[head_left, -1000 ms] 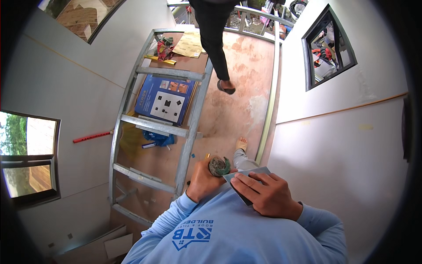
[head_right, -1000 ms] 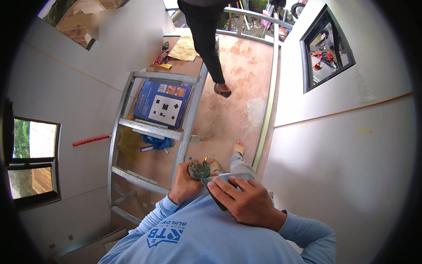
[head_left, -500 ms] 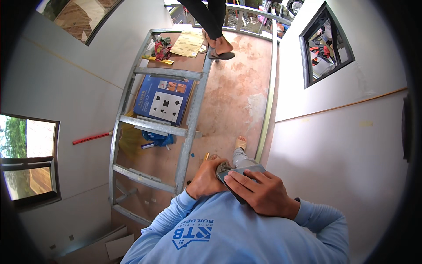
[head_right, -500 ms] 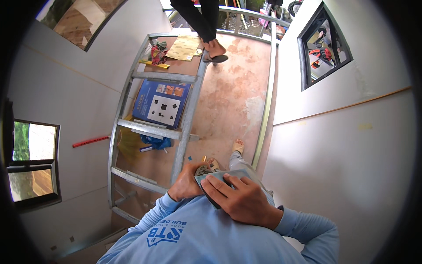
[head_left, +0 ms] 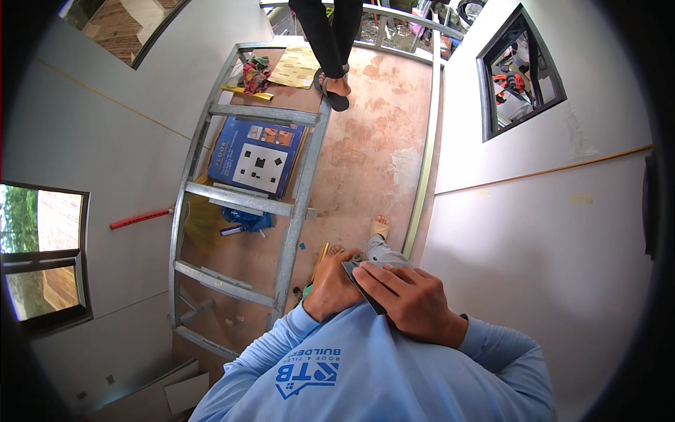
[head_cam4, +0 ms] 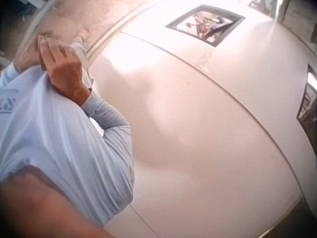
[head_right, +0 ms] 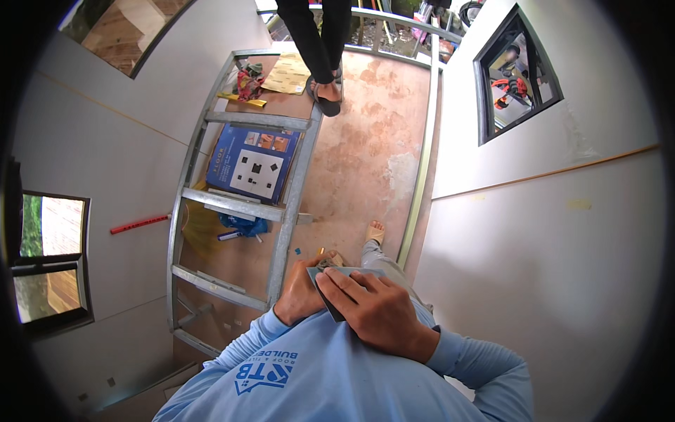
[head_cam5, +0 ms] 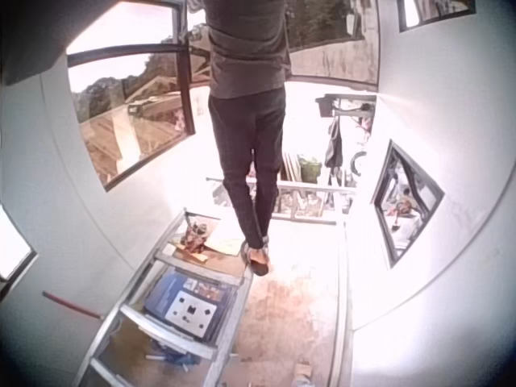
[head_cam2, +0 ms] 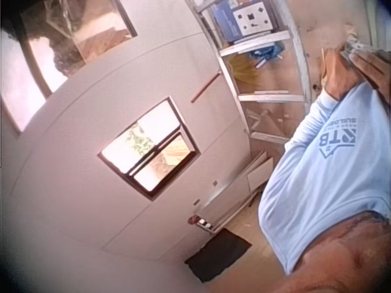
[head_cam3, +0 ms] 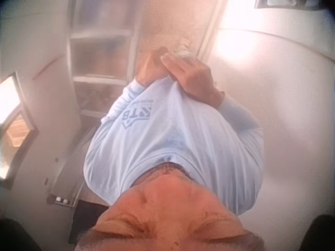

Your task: The person sands the surface of a circular pipe connector by hand with an abrasive pad and plugs in a portable floor fan.

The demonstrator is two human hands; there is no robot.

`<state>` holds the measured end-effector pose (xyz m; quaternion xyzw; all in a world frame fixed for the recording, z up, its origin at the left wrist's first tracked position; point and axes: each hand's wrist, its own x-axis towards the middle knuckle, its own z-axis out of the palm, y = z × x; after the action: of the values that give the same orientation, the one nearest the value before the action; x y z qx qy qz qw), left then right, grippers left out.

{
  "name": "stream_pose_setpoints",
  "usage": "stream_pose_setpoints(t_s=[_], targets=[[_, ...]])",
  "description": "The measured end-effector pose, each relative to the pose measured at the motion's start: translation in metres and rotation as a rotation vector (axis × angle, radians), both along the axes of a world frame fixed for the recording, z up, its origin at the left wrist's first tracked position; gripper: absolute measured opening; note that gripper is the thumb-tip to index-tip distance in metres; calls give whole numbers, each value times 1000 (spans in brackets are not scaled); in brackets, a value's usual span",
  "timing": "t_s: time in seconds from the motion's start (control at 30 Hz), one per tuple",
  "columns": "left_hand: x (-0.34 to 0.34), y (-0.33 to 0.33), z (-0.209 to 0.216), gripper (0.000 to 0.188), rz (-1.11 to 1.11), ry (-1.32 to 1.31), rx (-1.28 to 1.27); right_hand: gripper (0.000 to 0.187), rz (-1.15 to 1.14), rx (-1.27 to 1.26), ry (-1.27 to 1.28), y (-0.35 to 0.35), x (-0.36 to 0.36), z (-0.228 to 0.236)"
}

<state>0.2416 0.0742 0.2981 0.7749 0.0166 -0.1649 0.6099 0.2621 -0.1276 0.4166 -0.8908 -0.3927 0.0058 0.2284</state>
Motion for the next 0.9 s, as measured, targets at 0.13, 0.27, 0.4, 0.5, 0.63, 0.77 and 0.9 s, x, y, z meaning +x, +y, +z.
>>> stream_pose_setpoints(t_s=[0.13, 0.27, 0.4, 0.5, 0.63, 0.77, 0.9], targets=[[-1, -2, -5, 58, 63, 35, -48, 44, -44, 16, 5, 5, 4, 1], [-1, -2, -8, 57, 113, 7, -34, 45, -47, 23, 21, 4, 5, -2], [4, 2, 7, 57, 90, 0, -13, 50, 14, 11, 89, -2, 9, -1], [5, 2, 24, 54, 65, 5, -17, 50, -2, 28, 161, -8, 7, 0], [4, 0, 19, 49, 13, -142, 32, 54, 1, -4, 180, -10, 4, -4], [4, 1, 23, 64, -55, 26, 44, 57, 3, -21, 132, -4, 4, -7], [2, -1, 19, 58, 1, -4, 71, 57, -11, -38, 130, 0, 3, -10]])
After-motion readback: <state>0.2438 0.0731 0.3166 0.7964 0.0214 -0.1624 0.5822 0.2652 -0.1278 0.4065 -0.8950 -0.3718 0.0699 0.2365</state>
